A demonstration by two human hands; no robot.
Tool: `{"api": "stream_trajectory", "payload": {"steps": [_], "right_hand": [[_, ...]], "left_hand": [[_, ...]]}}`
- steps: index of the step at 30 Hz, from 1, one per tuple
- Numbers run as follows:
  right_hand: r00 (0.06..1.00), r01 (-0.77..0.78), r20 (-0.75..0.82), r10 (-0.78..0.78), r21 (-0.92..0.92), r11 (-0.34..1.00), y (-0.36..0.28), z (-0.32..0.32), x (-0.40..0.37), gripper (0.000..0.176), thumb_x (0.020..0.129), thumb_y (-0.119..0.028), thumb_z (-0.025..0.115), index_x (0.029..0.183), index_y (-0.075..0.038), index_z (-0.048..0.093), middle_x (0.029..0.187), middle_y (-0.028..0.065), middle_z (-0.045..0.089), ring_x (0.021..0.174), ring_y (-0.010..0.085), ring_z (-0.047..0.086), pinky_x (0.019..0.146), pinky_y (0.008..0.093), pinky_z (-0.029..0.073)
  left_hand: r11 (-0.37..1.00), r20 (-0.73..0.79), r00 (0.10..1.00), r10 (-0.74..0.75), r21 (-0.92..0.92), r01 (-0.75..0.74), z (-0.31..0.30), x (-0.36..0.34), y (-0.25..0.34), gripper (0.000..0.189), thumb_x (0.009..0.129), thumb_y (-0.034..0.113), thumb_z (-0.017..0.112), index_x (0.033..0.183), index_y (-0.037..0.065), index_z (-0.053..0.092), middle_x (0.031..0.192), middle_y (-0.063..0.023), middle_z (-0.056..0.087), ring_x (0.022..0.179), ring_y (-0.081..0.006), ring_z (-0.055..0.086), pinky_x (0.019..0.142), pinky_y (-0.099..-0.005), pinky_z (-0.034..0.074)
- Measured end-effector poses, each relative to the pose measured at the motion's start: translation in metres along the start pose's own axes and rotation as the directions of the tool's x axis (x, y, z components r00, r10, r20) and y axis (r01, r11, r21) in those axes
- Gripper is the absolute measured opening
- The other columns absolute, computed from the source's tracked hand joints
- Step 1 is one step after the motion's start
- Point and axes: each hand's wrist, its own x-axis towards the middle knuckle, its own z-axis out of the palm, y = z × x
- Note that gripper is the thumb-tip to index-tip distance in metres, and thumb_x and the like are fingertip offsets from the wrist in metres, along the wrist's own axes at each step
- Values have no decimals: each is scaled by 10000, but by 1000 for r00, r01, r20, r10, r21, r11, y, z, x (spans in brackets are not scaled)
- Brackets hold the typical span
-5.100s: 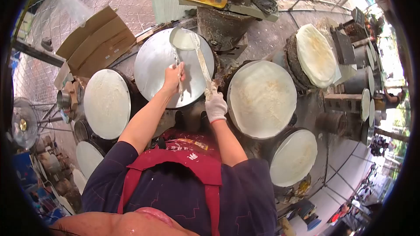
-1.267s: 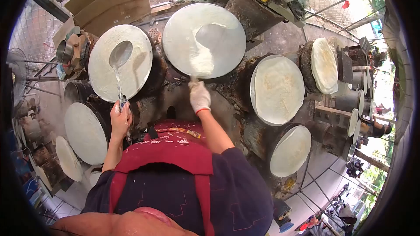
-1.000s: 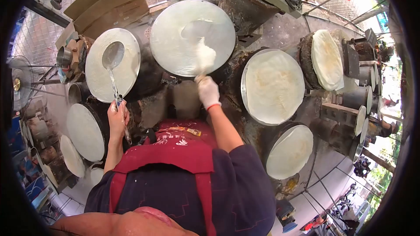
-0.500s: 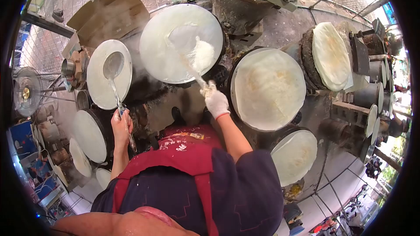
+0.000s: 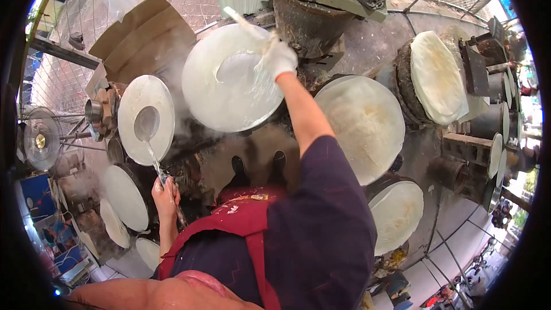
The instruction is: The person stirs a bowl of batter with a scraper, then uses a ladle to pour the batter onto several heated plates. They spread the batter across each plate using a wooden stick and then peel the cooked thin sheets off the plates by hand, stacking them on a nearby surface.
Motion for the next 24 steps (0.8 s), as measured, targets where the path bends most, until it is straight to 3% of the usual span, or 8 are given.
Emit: {"api": "stream_trajectory", "payload": {"steps": [4, 6, 9, 11, 16, 20, 21, 24], "right_hand": [[933, 359, -110, -342, 346, 867, 9, -10, -119, 491, 896, -260, 557, 1327, -46, 464, 1233, 151, 580, 1126, 280, 557, 910, 358, 455], [990, 77, -120, 73, 900, 428, 46, 29, -165, 385, 940, -221, 529, 1283, -46, 515, 1073, 76, 618, 924, 138, 591, 763, 225, 471], [896, -385, 360, 261, 922, 49, 80, 43, -223, 237, 939, -299, 541, 1106, -143, 604, 734, -47, 498, 568, 47, 435, 492, 178, 365], [811, -574, 518, 272, 793, 204, 39, 7, -246, 193, 916, -384, 563, 941, -202, 625, 596, -87, 451, 405, 42, 350, 364, 206, 301], [920, -341, 238, 312, 880, 332, 63, 1, -215, 145, 905, -294, 580, 861, -173, 646, 599, -89, 458, 417, 34, 361, 366, 211, 291], [897, -443, 407, 175, 813, 377, 55, 17, -227, 171, 907, -239, 568, 1005, -132, 659, 600, -83, 462, 414, 41, 361, 362, 204, 294], [875, -470, 472, 107, 778, 417, 59, 14, -230, 241, 895, -185, 575, 1103, -82, 641, 686, -52, 541, 522, 53, 475, 457, 189, 389], [997, -62, 75, -8, 879, 473, 79, 30, -215, 277, 891, -124, 566, 1139, -11, 616, 852, -6, 622, 730, 72, 571, 659, 198, 467]], "left_hand": [[999, -11, 1000, 27, -32, -28, -3, 3, 5, 168, 960, 176, 499, 873, 35, 471, 536, 30, 342, 366, -53, 307, 320, -211, 252], [998, 0, 999, 47, -32, -47, -8, 6, 8, 170, 961, 179, 501, 890, 27, 481, 537, 31, 332, 365, -54, 295, 318, -209, 246], [995, 36, 995, 88, -39, -87, -6, 14, 12, 167, 966, 175, 491, 874, 35, 478, 542, 32, 333, 365, -54, 289, 321, -210, 245], [994, 77, 991, 106, -25, -104, -4, 22, 12, 173, 967, 176, 491, 863, 39, 474, 542, 34, 332, 368, -53, 291, 324, -211, 242], [981, 164, 969, 184, -86, -172, -2, 29, 20, 193, 970, 183, 490, 838, 44, 471, 544, 34, 328, 374, -52, 298, 329, -213, 239], [981, 176, 966, 188, -74, -178, -6, 39, 14, 192, 971, 183, 484, 849, 36, 479, 543, 29, 338, 364, -56, 297, 332, -215, 247], [983, 176, 969, 175, -85, -162, -7, 40, 15, 186, 966, 177, 490, 837, 45, 472, 538, 30, 343, 367, -56, 303, 335, -216, 251], [984, 166, 973, 158, -112, -141, -5, 44, 17, 181, 956, 164, 502, 812, 65, 457, 528, 31, 355, 371, -56, 315, 339, -219, 256]]}}
